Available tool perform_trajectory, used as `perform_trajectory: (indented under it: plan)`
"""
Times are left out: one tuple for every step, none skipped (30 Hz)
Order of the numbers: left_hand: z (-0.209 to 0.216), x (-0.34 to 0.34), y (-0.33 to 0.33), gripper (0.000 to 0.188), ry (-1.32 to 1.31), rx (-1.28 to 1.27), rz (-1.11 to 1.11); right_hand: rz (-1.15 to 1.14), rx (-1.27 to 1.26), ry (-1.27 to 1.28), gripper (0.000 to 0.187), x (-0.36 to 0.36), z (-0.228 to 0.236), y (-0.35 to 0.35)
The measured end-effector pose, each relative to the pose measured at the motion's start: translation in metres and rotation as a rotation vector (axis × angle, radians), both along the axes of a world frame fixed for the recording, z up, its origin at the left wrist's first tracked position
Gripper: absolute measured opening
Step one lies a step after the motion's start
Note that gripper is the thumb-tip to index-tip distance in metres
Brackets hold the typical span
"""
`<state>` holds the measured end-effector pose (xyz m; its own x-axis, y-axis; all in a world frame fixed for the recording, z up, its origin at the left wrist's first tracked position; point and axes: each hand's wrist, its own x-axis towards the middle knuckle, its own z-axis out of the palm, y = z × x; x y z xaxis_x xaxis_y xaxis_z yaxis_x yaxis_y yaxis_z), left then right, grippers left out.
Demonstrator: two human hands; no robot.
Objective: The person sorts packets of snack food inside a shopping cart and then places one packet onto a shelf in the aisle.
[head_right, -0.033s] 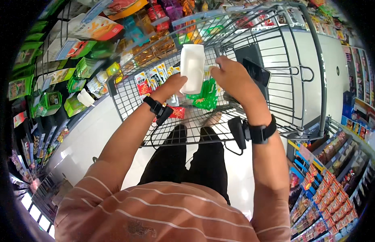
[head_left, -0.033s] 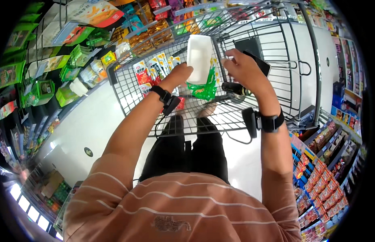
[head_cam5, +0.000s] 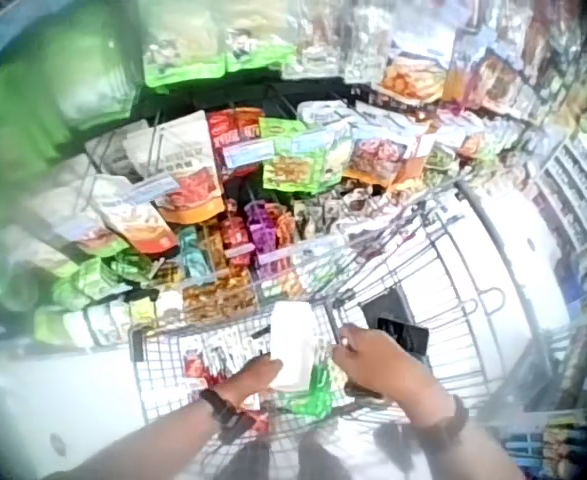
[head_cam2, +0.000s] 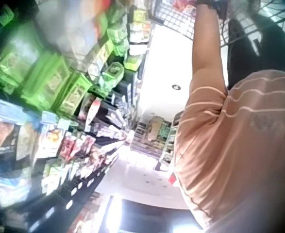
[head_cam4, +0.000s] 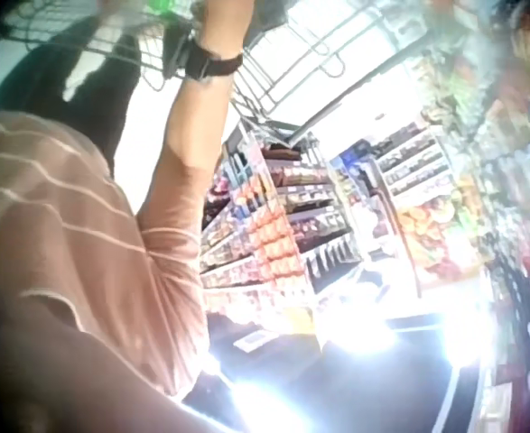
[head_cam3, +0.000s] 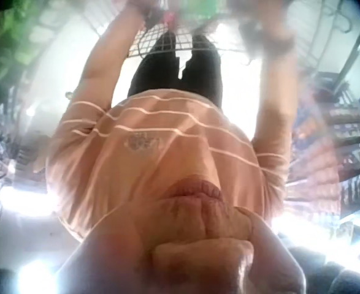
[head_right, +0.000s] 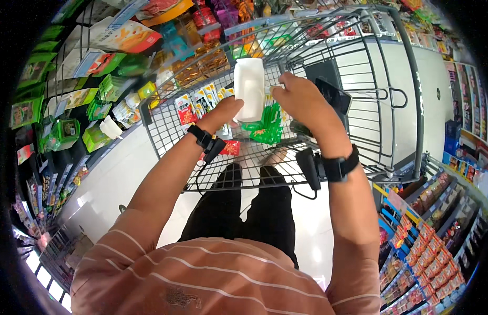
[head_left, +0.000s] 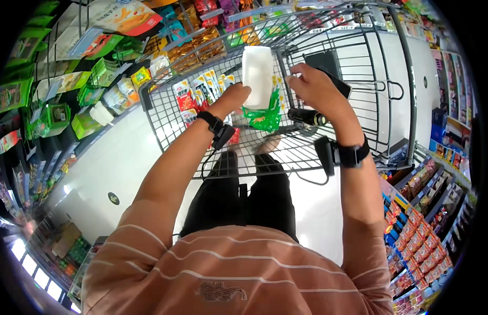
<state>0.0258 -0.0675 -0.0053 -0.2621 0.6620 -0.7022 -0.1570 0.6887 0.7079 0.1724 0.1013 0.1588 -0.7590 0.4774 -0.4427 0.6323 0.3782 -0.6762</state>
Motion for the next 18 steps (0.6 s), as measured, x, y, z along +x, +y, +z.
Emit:
perform_trajectory:
  plan:
    - [-0.004,0.004,0.004,0.041,0.007,-0.004,0.024,0.086,0.044,-0.115,0.043,-0.007,-0.009,0.011]
    - [-0.002,0.010,0.012,0.041,-0.005,0.011,0.022,0.083,0.058,-0.128,0.043,-0.009,-0.016,0.017]
    - [-0.001,0.016,0.019,0.041,-0.048,-0.008,0.035,0.032,-0.066,-0.269,0.045,-0.010,-0.024,0.022]
    - [-0.001,0.019,0.022,0.041,-0.080,-0.037,0.053,-0.013,-0.200,-0.400,0.046,-0.013,-0.036,0.023]
    - [-0.002,0.023,0.024,0.041,-0.075,-0.010,0.058,-0.030,-0.316,-0.427,0.048,-0.013,-0.049,0.022]
    - [-0.003,0.026,0.027,0.041,-0.076,-0.010,0.063,-0.025,-0.315,-0.428,0.048,-0.012,-0.063,0.021]
    - [-0.002,0.030,0.029,0.041,-0.060,-0.025,0.038,-0.031,-0.315,-0.425,0.049,-0.008,-0.080,0.020]
    - [-0.006,0.034,0.035,0.041,-0.043,-0.034,0.017,-0.034,-0.309,-0.420,0.050,-0.005,-0.092,0.022]
    - [-0.010,0.038,0.040,0.043,-0.032,-0.044,0.026,-0.027,-0.306,-0.425,0.050,-0.002,-0.104,0.027]
    - [-0.013,0.039,0.043,0.043,-0.038,-0.050,0.034,-0.048,-0.316,-0.454,0.045,0.001,-0.115,0.029]
    - [-0.016,0.041,0.046,0.044,-0.010,-0.053,0.011,-0.069,-0.324,-0.483,0.040,0.005,-0.126,0.032]
    - [-0.019,0.043,0.049,0.045,0.018,-0.055,-0.011,-0.091,-0.333,-0.512,0.035,0.009,-0.136,0.035]
    - [-0.023,0.045,0.052,0.045,0.014,-0.064,-0.003,-0.108,-0.319,-0.521,0.028,0.010,-0.145,0.036]
    - [-0.027,0.047,0.056,0.050,-0.008,-0.025,0.002,-0.098,-0.324,-0.528,0.028,0.010,-0.153,0.038]
    - [-0.030,0.050,0.060,0.056,-0.029,0.013,0.007,-0.145,-0.288,-0.517,0.026,0.009,-0.161,0.041]
    - [-0.031,0.054,0.067,0.056,-0.037,0.007,0.017,-0.192,-0.251,-0.511,0.025,0.011,-0.170,0.047]
    - [-0.032,0.057,0.074,0.060,-0.035,-0.006,0.006,-0.181,-0.254,-0.520,0.025,0.014,-0.178,0.054]
    - [-0.033,0.060,0.079,0.065,-0.032,-0.018,-0.005,-0.188,-0.219,-0.511,0.024,0.016,-0.184,0.063]
